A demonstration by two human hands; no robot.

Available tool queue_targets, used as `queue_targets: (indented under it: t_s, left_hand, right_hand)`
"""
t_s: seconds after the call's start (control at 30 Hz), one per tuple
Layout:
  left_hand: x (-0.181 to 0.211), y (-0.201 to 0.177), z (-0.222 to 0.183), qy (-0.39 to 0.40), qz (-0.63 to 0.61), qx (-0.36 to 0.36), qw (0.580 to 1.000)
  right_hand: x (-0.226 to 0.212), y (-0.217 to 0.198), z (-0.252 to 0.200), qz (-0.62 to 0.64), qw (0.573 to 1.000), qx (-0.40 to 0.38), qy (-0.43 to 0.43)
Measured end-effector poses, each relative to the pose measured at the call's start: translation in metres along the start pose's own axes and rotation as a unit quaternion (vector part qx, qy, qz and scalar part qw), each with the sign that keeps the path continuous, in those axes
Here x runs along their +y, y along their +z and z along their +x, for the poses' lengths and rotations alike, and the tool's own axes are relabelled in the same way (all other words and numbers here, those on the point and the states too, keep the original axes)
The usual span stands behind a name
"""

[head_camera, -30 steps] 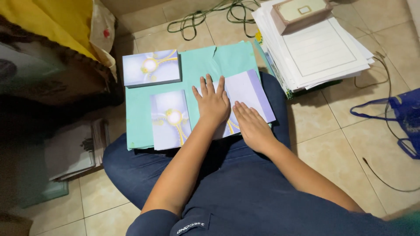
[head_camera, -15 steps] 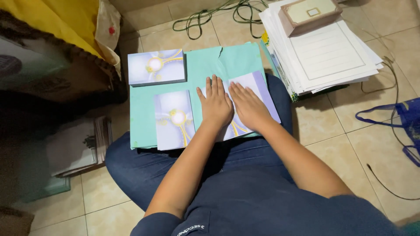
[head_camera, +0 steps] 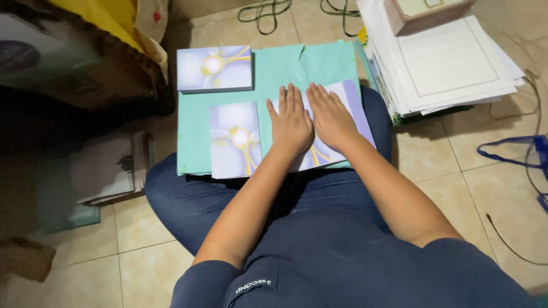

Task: The person is manually folding printed paper sheets one by one on a low surface while sitting on the floor.

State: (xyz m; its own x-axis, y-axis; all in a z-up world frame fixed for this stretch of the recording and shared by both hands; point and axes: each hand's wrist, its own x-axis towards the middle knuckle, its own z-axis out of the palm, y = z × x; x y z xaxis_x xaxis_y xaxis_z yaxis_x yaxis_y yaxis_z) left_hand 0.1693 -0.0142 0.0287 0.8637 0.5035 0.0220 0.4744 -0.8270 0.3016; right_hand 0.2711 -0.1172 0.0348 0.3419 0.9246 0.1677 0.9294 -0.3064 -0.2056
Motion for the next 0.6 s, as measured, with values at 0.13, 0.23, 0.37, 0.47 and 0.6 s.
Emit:
queue_targets:
  t_s: [0.13,0.23,0.37,0.47,0.6]
  left_hand:
    - [-0.001,0.002,0.000,-0.005,0.007,-0.016,1.000]
    - [0.001,0.004,-0.005,-0.001,-0.002,0.000,1.000]
    - [0.002,0.019,-0.035,0.126,0.024,0.068,0.989]
    - [-0.002,0.006,-0.084,0.235,0.007,0.054,0.970]
    - [-0.030,0.000,-0.123,0.287,-0.024,-0.001,0.958]
  right_hand:
    - [-0.011,-0.003,-0.012,0.009,1.000,-0.003,0.022]
    - [-0.021,0.000,-0.045,0.005,0.999,0.039,0.028]
    - [-0.016,0.008,-0.070,0.069,0.992,0.096,0.051]
    - [-0.011,0.011,-0.071,0.085,0.986,0.136,0.042]
    - [-0.021,0.002,-0.068,0.088,0.986,0.131,0.054]
